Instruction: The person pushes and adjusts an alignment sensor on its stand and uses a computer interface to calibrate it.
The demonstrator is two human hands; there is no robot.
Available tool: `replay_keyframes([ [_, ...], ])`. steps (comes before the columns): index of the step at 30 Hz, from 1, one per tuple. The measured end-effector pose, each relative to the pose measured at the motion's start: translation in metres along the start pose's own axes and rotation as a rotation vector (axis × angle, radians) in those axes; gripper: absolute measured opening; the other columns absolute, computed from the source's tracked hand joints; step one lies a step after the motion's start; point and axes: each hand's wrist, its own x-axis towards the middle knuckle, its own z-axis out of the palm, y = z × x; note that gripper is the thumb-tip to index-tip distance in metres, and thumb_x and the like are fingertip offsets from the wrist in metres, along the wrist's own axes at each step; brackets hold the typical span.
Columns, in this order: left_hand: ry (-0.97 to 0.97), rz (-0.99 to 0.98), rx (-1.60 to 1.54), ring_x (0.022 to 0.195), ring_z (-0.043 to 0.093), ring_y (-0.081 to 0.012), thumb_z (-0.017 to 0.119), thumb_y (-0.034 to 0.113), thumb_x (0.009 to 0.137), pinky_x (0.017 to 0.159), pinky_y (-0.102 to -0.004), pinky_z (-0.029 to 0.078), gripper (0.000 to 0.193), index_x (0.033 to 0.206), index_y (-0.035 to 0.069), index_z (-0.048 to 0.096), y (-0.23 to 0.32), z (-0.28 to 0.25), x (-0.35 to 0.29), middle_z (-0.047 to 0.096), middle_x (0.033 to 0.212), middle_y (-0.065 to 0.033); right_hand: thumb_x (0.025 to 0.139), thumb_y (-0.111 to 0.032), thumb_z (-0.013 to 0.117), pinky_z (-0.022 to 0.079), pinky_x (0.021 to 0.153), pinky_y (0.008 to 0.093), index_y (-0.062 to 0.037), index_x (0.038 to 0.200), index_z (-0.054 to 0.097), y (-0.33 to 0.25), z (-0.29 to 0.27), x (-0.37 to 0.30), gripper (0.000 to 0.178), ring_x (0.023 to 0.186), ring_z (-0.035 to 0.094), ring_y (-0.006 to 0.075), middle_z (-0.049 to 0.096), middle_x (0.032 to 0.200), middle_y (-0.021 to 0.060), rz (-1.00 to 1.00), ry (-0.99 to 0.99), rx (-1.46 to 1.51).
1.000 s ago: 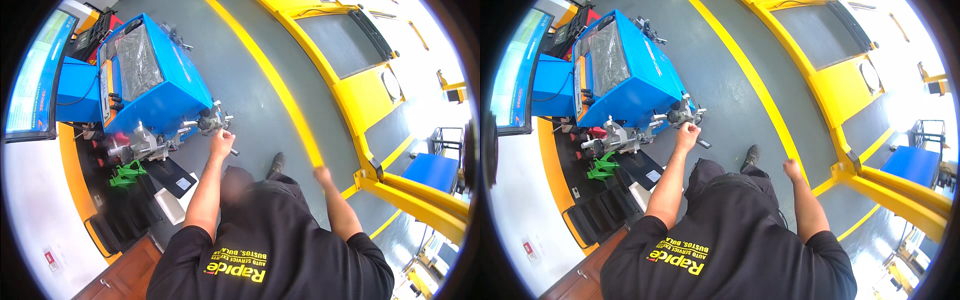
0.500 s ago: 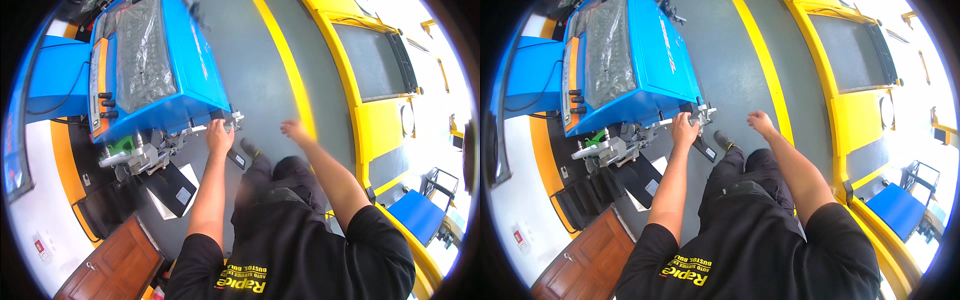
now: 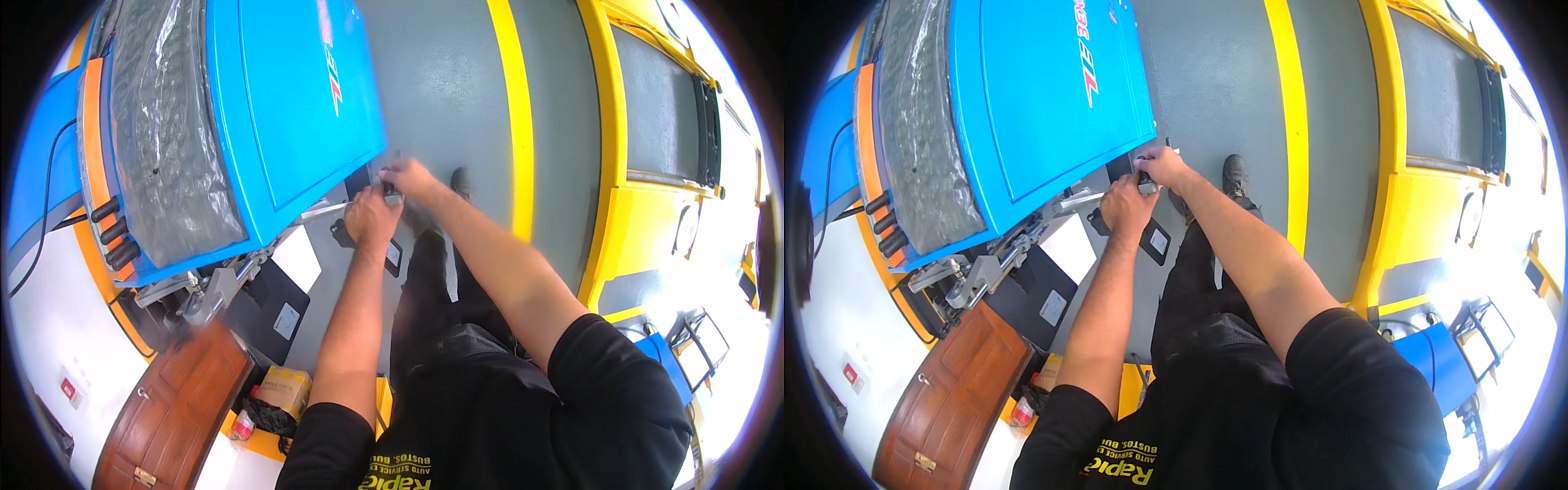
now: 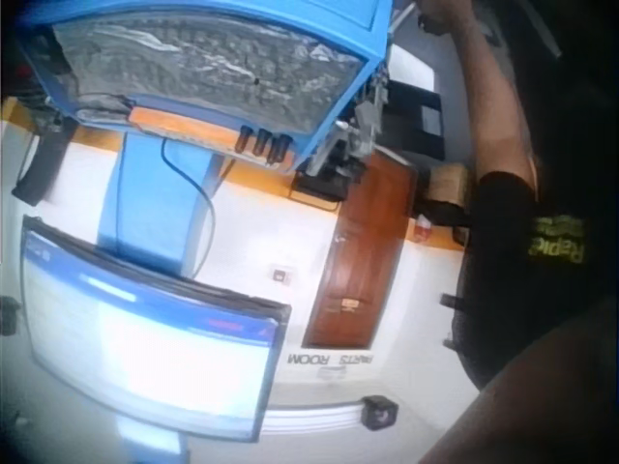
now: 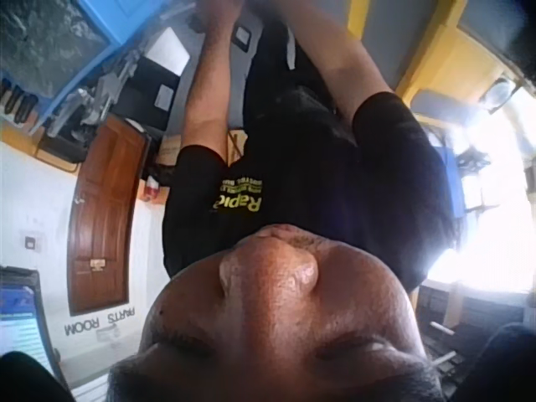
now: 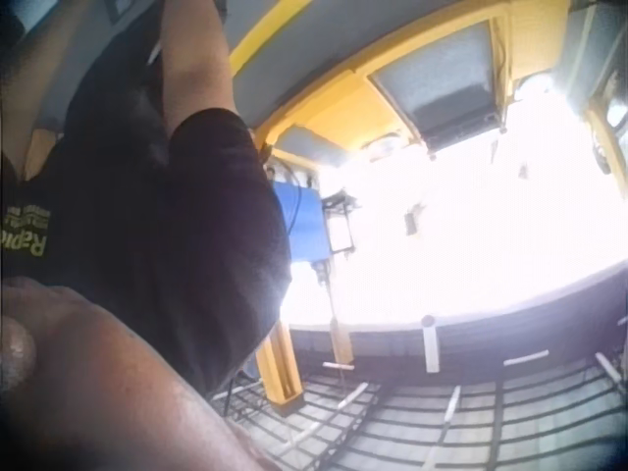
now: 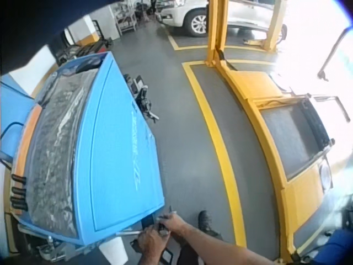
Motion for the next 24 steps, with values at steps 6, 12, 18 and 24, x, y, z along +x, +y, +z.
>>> replay_keyframes([
  [6,-0.057,-0.022,0.012,0.084,0.069,-0.0278,0.081,0.036,0.070,0.069,-0.0440,0.055,0.031,0.084,0.012,0.069,0.002,0.006,0.003,0.070,0.087,-0.0038,0.079,-0.025,0.082,0.050,0.066,0.0281,-0.0011,0.095,0.073,0.003,0.002,0.002,0.030,0.072,0.062,0.0116,0.069,0.082,0.0043,0.021,0.204,0.593],
  [12,-0.074,-0.065,0.000,0.090,0.068,-0.0274,0.082,0.035,0.069,0.073,-0.0448,0.054,0.035,0.092,0.012,0.068,0.005,0.003,0.001,0.070,0.095,-0.0033,0.087,-0.020,0.071,0.052,0.068,0.0300,-0.0049,0.099,0.068,0.001,-0.015,0.014,0.019,0.074,0.063,0.0136,0.066,0.081,0.0053,0.027,0.133,0.368],
  [18,-0.042,0.006,-0.357,0.106,0.062,-0.0317,0.077,0.019,0.071,0.092,-0.0431,0.050,0.041,0.107,0.006,0.063,-0.006,-0.017,-0.002,0.066,0.109,-0.0119,0.088,-0.009,0.054,0.053,0.064,0.0308,-0.0034,0.096,0.061,0.009,-0.033,0.016,0.012,0.074,0.064,0.0187,0.061,0.079,0.0063,-0.011,0.142,0.576],
  [24,0.375,-0.182,-0.392,0.107,0.060,-0.0352,0.062,0.001,0.074,0.095,-0.0459,0.047,0.035,0.109,0.001,0.061,-0.095,-0.043,-0.039,0.064,0.111,-0.0182,0.082,-0.012,0.058,0.055,0.073,0.0407,-0.0045,0.096,0.067,-0.038,0.037,-0.074,0.018,0.081,0.067,0.0300,0.067,0.093,0.0164,-0.506,0.051,-0.407],
])
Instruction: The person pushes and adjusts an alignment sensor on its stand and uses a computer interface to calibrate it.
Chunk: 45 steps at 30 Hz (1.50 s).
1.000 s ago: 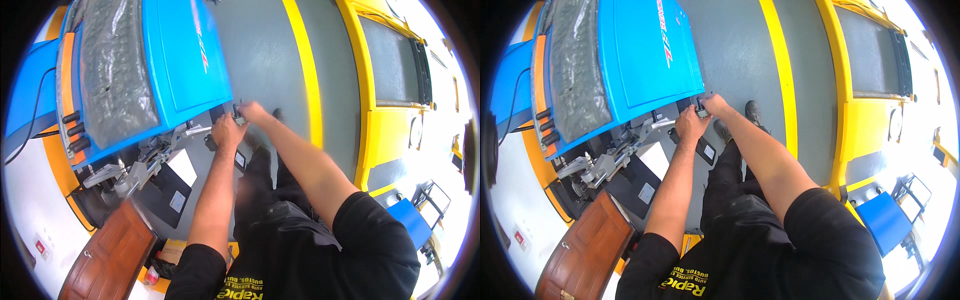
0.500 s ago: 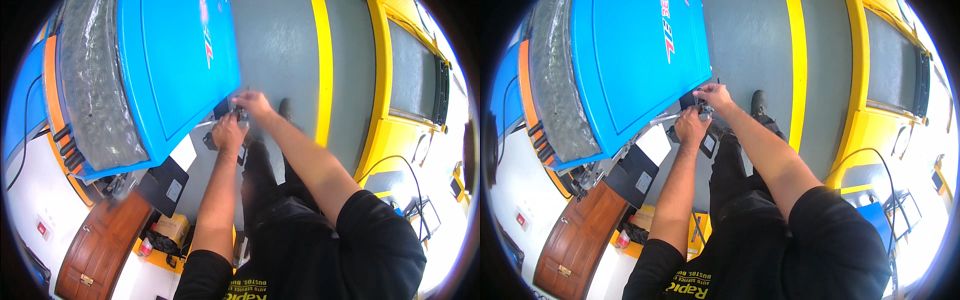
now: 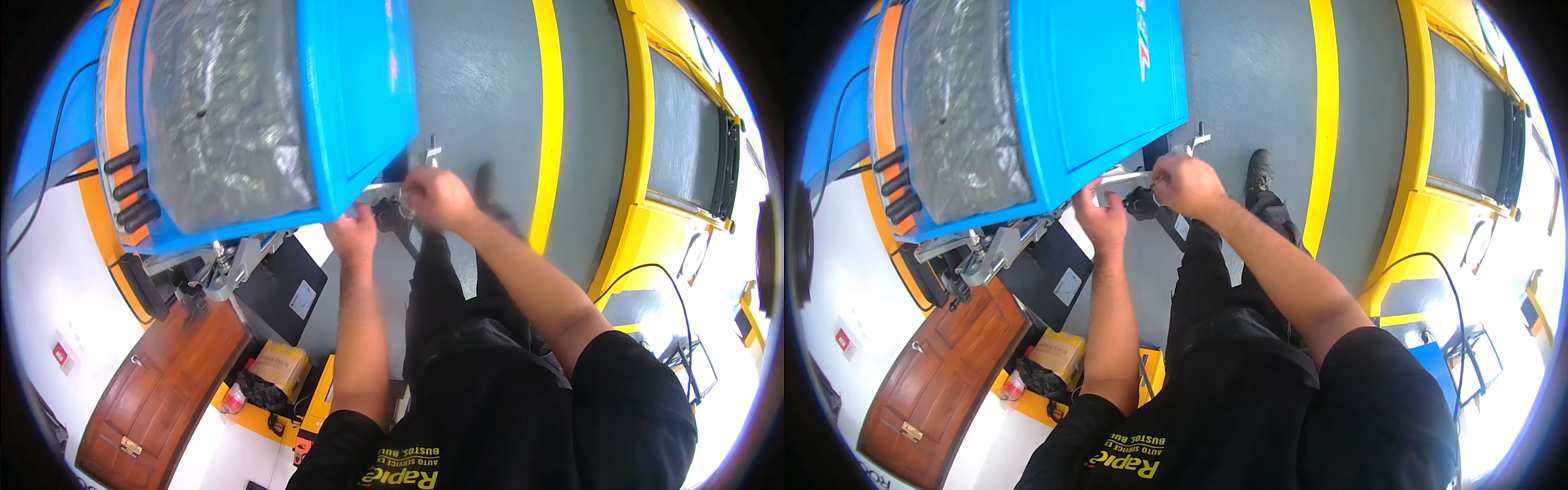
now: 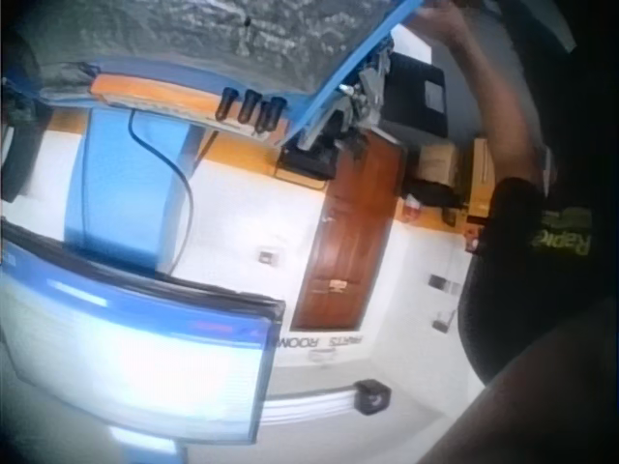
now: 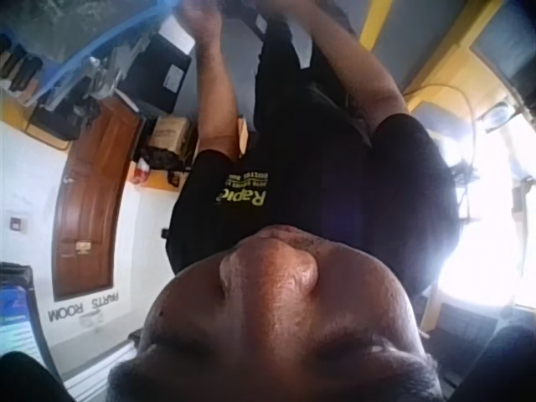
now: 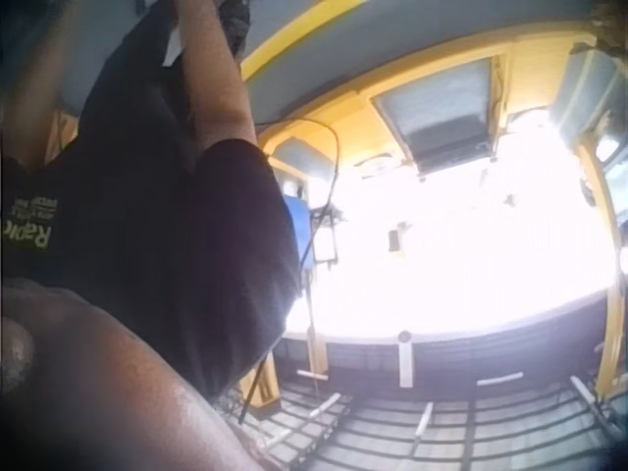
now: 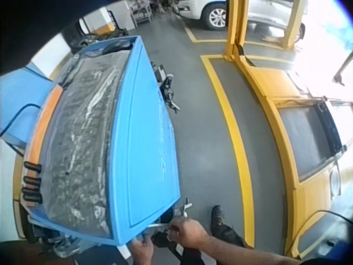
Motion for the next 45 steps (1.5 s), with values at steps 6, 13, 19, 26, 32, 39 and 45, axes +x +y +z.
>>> replay_keyframes([
  [6,-0.083,-0.156,-0.355,0.099,0.062,-0.0361,0.075,0.023,0.084,0.083,-0.0450,0.048,0.030,0.100,0.001,0.063,-0.084,0.014,0.017,0.065,0.099,-0.0225,0.084,-0.018,0.061,0.053,0.084,0.0437,-0.0069,0.104,0.067,-0.005,0.097,0.047,0.023,0.097,0.064,0.0372,0.067,0.106,0.0182,-0.101,-0.012,-0.183],
  [13,-0.287,-0.415,-0.373,0.091,0.070,-0.0376,0.076,0.022,0.083,0.080,-0.0442,0.053,0.049,0.115,0.001,0.046,-0.098,0.030,0.010,0.070,0.095,-0.0218,0.090,-0.018,0.065,0.049,0.093,0.0382,-0.0061,0.111,0.067,0.011,0.138,0.110,0.024,0.103,0.064,0.0249,0.070,0.108,0.0119,0.241,-0.231,0.229],
  [19,-0.362,-0.295,-0.355,0.084,0.071,-0.0352,0.075,0.018,0.082,0.075,-0.0441,0.054,0.034,0.105,0.000,0.057,-0.125,0.018,0.014,0.072,0.088,-0.0165,0.091,-0.017,0.068,0.050,0.084,0.0365,-0.0024,0.111,0.066,0.005,0.153,0.109,0.025,0.093,0.064,0.0199,0.070,0.104,0.0114,0.374,-0.086,0.359],
  [26,-0.430,-0.267,-0.353,0.085,0.070,-0.0374,0.074,0.017,0.082,0.075,-0.0450,0.054,0.036,0.108,0.000,0.056,-0.120,0.023,0.018,0.072,0.086,-0.0172,0.091,-0.032,0.067,0.050,0.090,0.0413,-0.0100,0.115,0.066,0.049,0.173,0.119,0.033,0.107,0.066,0.0325,0.069,0.113,0.0150,0.292,-0.014,-0.038],
  [32,-0.393,-0.293,-0.395,0.086,0.069,-0.0395,0.072,0.016,0.083,0.075,-0.0450,0.054,0.034,0.107,-0.001,0.054,-0.132,0.026,0.013,0.071,0.087,-0.0192,0.093,-0.044,0.059,0.049,0.096,0.0448,-0.0151,0.118,0.066,0.049,0.189,0.123,0.039,0.116,0.060,0.0377,0.067,0.120,0.0152,0.206,0.015,-0.257],
  [39,-0.418,-0.337,-0.380,0.084,0.068,-0.0416,0.073,0.019,0.083,0.074,-0.0465,0.053,0.036,0.104,-0.002,0.053,-0.122,0.018,0.014,0.070,0.083,-0.0213,0.093,-0.048,0.055,0.050,0.095,0.0449,-0.0154,0.120,0.066,-0.001,0.171,0.102,0.044,0.114,0.062,0.0364,0.067,0.119,0.0164,0.518,0.018,-0.186],
  [45,-0.402,-0.309,-0.361,0.086,0.067,-0.0433,0.071,0.023,0.084,0.076,-0.0471,0.053,0.038,0.105,-0.002,0.052,-0.131,0.024,0.013,0.069,0.082,-0.0231,0.093,-0.052,0.054,0.050,0.094,0.0446,-0.0095,0.110,0.071,0.031,0.178,0.119,0.049,0.110,0.064,0.0376,0.069,0.114,0.0184,0.374,-0.024,-0.170],
])
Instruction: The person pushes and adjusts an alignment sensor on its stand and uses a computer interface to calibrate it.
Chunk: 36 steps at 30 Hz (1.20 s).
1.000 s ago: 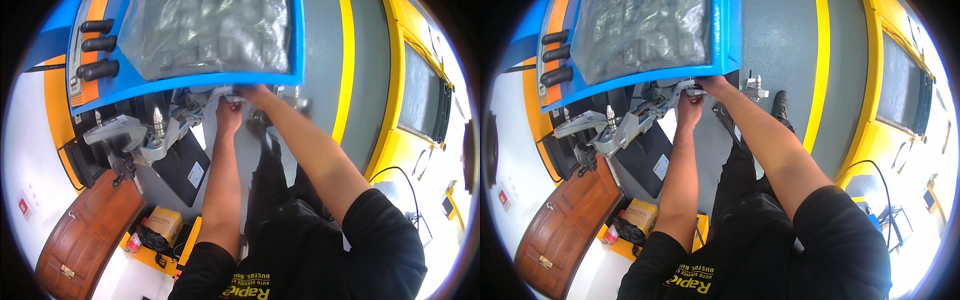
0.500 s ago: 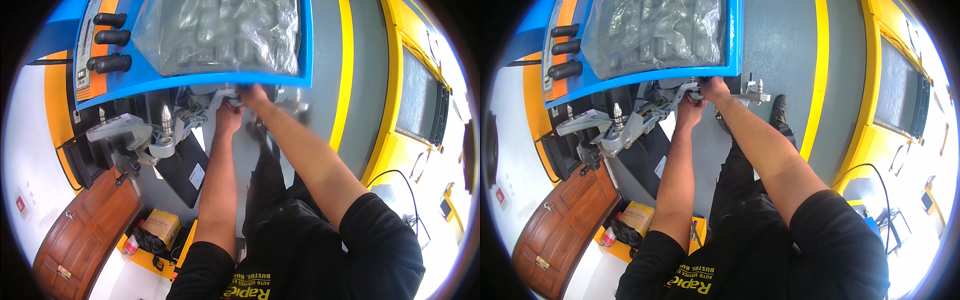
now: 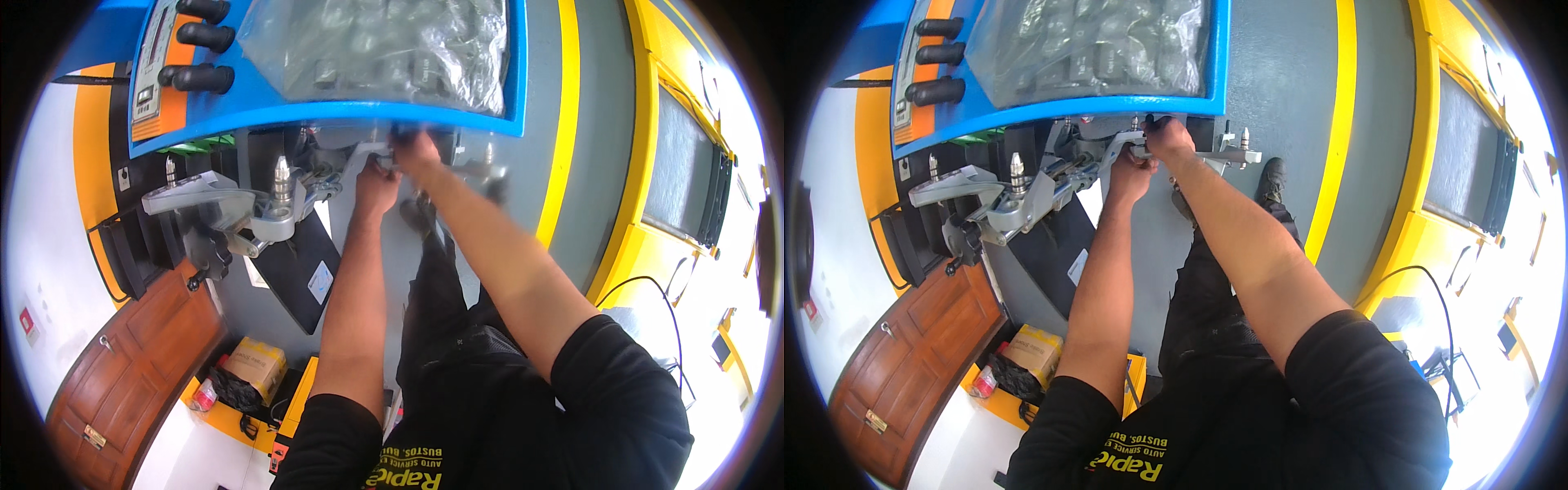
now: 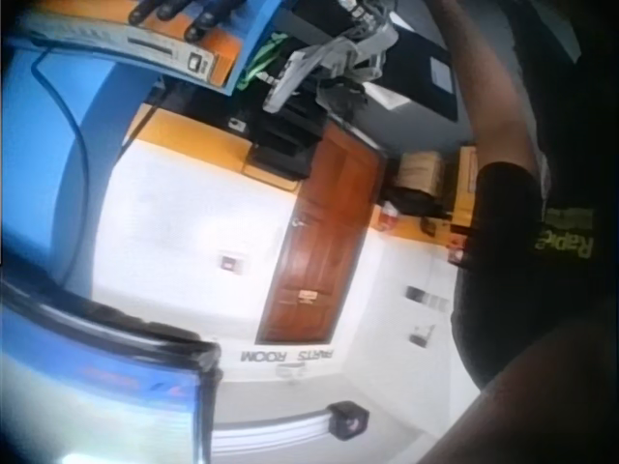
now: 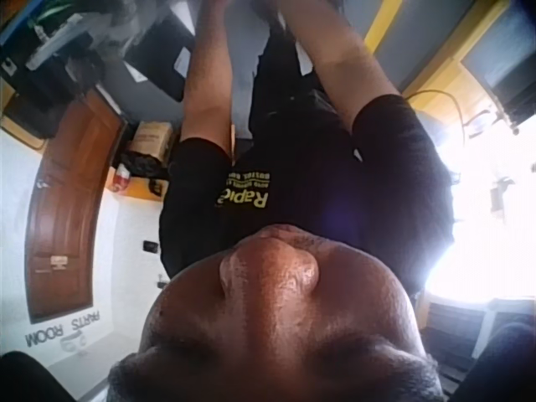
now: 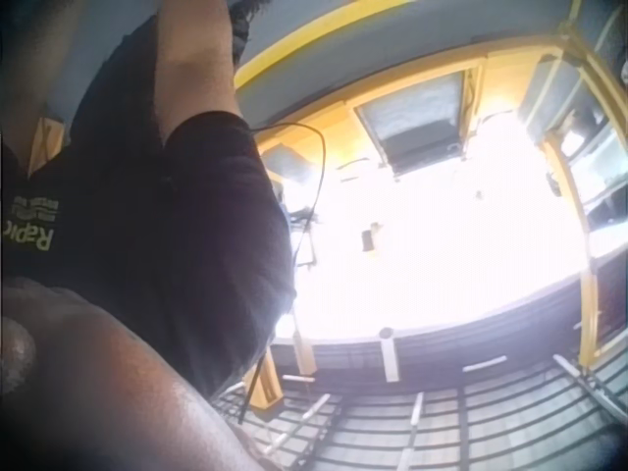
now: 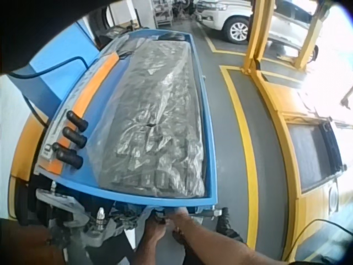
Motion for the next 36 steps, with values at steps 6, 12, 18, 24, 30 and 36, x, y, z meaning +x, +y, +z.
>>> replay_keyframes([
  [6,-0.036,-0.123,-0.133,0.093,0.067,-0.0441,0.069,0.039,0.086,0.080,-0.0463,0.052,0.050,0.114,0.002,0.051,0.024,-0.001,-0.004,0.068,0.093,-0.0268,0.094,-0.056,0.052,0.050,0.090,0.0442,-0.0024,0.104,0.072,0.018,0.008,0.040,0.058,0.103,0.067,0.0362,0.072,0.100,0.0194,-0.215,-0.126,-0.205],
  [12,-0.051,-0.089,-0.083,0.095,0.067,-0.0430,0.066,0.052,0.087,0.081,-0.0463,0.051,0.061,0.116,0.002,0.049,0.017,-0.010,0.004,0.068,0.095,-0.0273,0.089,-0.063,0.055,0.050,0.089,0.0429,-0.0058,0.097,0.074,0.002,0.006,0.029,0.061,0.100,0.068,0.0314,0.073,0.097,0.0162,0.212,-0.257,0.201],
  [18,-0.021,-0.076,-0.054,0.065,0.068,-0.0181,0.069,0.037,0.092,0.062,-0.0304,0.054,0.049,0.113,0.001,0.044,0.001,-0.009,0.011,0.069,0.074,-0.0125,0.088,-0.066,0.054,0.050,0.094,0.0423,-0.0104,0.103,0.075,-0.014,0.011,0.027,0.062,0.112,0.065,0.0313,0.071,0.111,0.0154,0.175,-0.164,-0.018],
  [24,-0.043,-0.090,-0.185,0.065,0.067,-0.0181,0.068,0.038,0.093,0.060,-0.0305,0.053,0.050,0.112,0.000,0.042,0.009,-0.006,0.015,0.067,0.074,-0.0117,0.087,-0.069,0.053,0.047,0.102,0.0410,-0.0131,0.117,0.072,0.029,0.042,0.069,0.066,0.121,0.060,0.0336,0.065,0.125,0.0157,0.041,-0.118,-0.284],
  [30,-0.073,-0.183,-0.148,0.090,0.070,-0.0378,0.064,0.046,0.091,0.078,-0.0433,0.052,0.059,0.120,-0.002,0.045,0.006,-0.012,0.014,0.070,0.094,-0.0243,0.091,-0.058,0.055,0.043,0.106,0.0422,-0.0125,0.122,0.067,0.028,0.040,0.068,0.057,0.124,0.057,0.0336,0.062,0.131,0.0169,-0.244,-0.441,-0.355],
  [36,-0.101,-0.178,-0.186,0.066,0.066,-0.0174,0.066,0.038,0.094,0.062,-0.0310,0.056,0.054,0.115,-0.003,0.038,0.001,-0.012,0.022,0.066,0.079,-0.0137,0.092,-0.054,0.057,0.045,0.099,0.0455,-0.0108,0.120,0.067,0.033,0.055,0.081,0.052,0.117,0.060,0.0355,0.064,0.125,0.0181,-0.180,-0.227,-0.504],
])
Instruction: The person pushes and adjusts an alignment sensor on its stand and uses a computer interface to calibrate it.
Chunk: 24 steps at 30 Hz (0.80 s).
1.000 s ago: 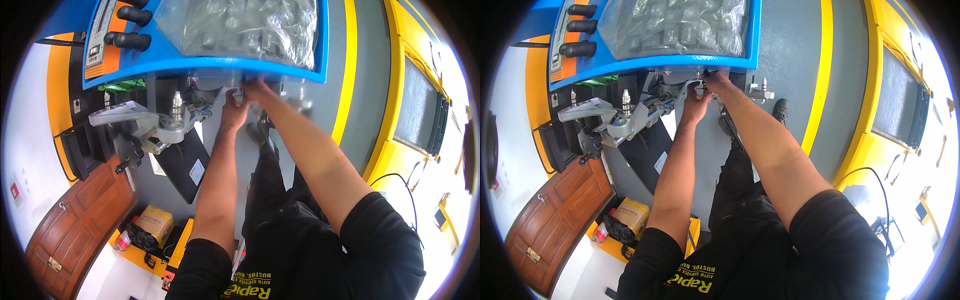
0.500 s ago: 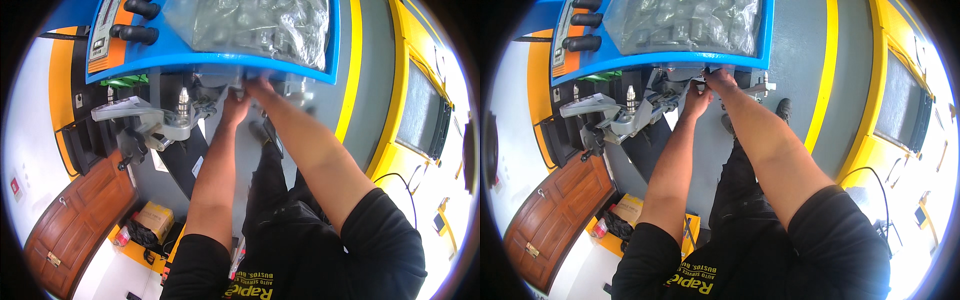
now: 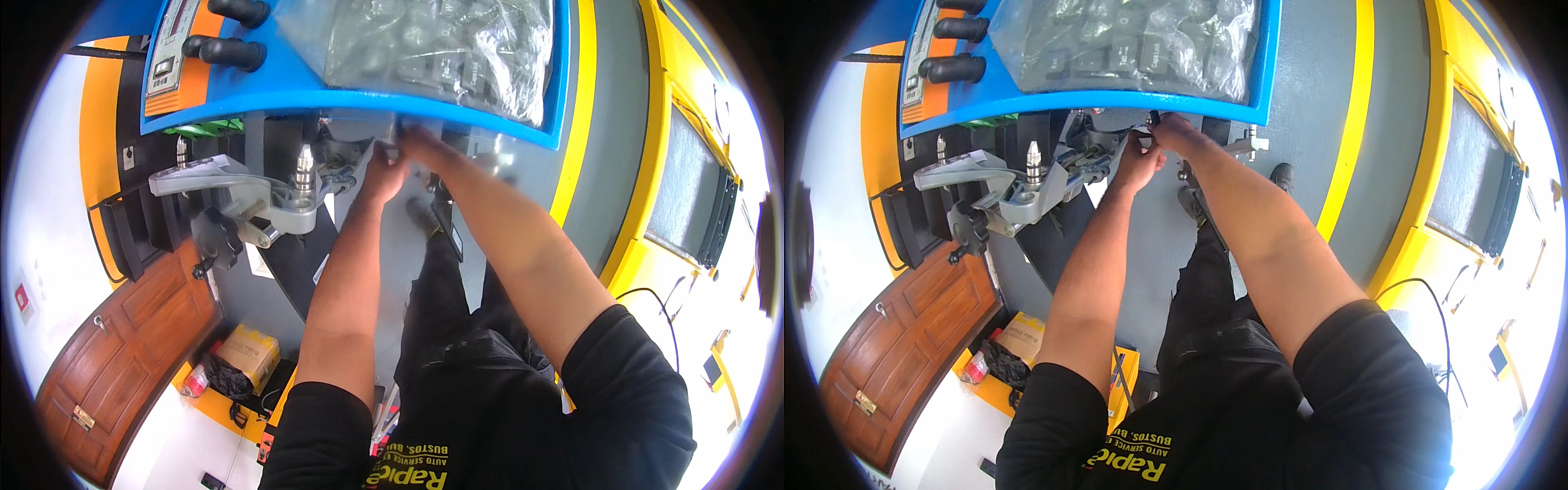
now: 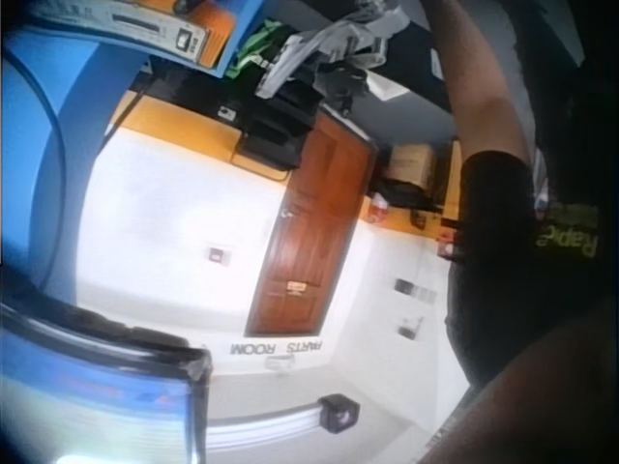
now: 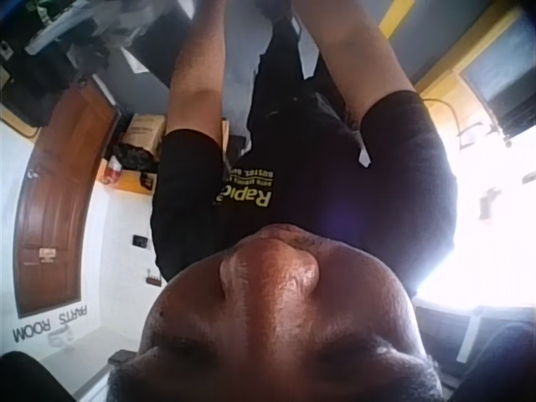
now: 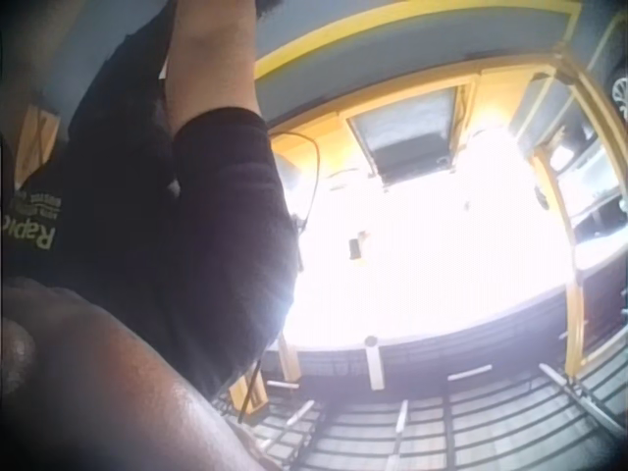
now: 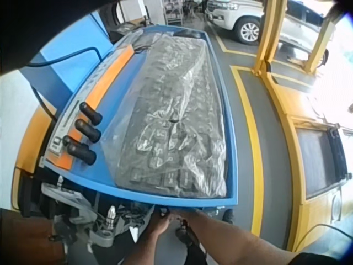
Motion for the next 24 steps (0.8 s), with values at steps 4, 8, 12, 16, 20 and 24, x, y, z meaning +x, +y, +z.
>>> replay_keyframes([
  [4,-0.024,0.010,-0.080,0.067,0.065,-0.0171,0.067,0.036,0.094,0.064,-0.0316,0.057,0.054,0.116,-0.003,0.036,-0.004,-0.008,-0.007,0.065,0.080,-0.0129,0.093,-0.052,0.057,0.039,0.106,0.0531,-0.0125,0.125,0.064,-0.016,-0.012,-0.017,0.051,0.124,0.056,0.0356,0.063,0.128,0.0165,-0.027,-0.086,0.253],
  [8,-0.074,0.004,-0.058,0.068,0.064,-0.0157,0.069,0.034,0.094,0.063,-0.0310,0.056,0.054,0.117,-0.002,0.035,0.008,0.003,-0.002,0.064,0.080,-0.0109,0.093,-0.047,0.060,0.043,0.103,0.0484,-0.0149,0.133,0.057,-0.004,-0.003,-0.009,0.052,0.125,0.054,0.0360,0.058,0.135,0.0160,0.115,0.049,0.133],
  [12,-0.054,0.015,-0.122,0.068,0.064,-0.0151,0.069,0.034,0.093,0.063,-0.0303,0.055,0.055,0.117,-0.002,0.035,-0.012,-0.008,-0.003,0.063,0.080,-0.0100,0.080,-0.036,0.070,0.053,0.083,0.0465,-0.0052,0.128,0.055,-0.031,-0.011,-0.043,0.059,0.097,0.067,0.0379,0.069,0.104,0.0206,0.109,0.310,0.032],
  [16,-0.057,-0.036,-0.133,0.069,0.064,-0.0150,0.069,0.037,0.093,0.065,-0.0302,0.056,0.057,0.118,-0.002,0.034,-0.007,-0.007,-0.002,0.063,0.080,-0.0094,0.077,-0.038,0.074,0.052,0.087,0.0473,-0.0044,0.124,0.056,-0.030,-0.030,-0.033,0.060,0.103,0.063,0.0398,0.065,0.112,0.0228,-0.027,0.031,0.263],
  [20,-0.030,0.005,-0.147,0.065,0.057,-0.0130,0.067,0.053,0.089,0.055,-0.0305,0.046,0.071,0.122,0.000,0.035,-0.008,-0.007,-0.004,0.062,0.075,-0.0075,0.084,-0.031,0.067,0.051,0.089,0.0475,-0.0003,0.122,0.056,-0.031,-0.020,-0.031,0.051,0.108,0.061,0.0411,0.060,0.117,0.0255,-0.017,0.066,0.156],
  [24,-0.067,-0.013,-0.141,0.068,0.065,-0.0156,0.067,0.044,0.093,0.065,-0.0309,0.056,0.061,0.118,-0.001,0.035,0.003,-0.001,-0.005,0.063,0.079,-0.0102,0.089,-0.027,0.062,0.050,0.091,0.0483,0.0025,0.122,0.056,-0.019,-0.018,-0.031,0.045,0.110,0.060,0.0416,0.059,0.119,0.0282,-0.113,0.202,0.125],
])
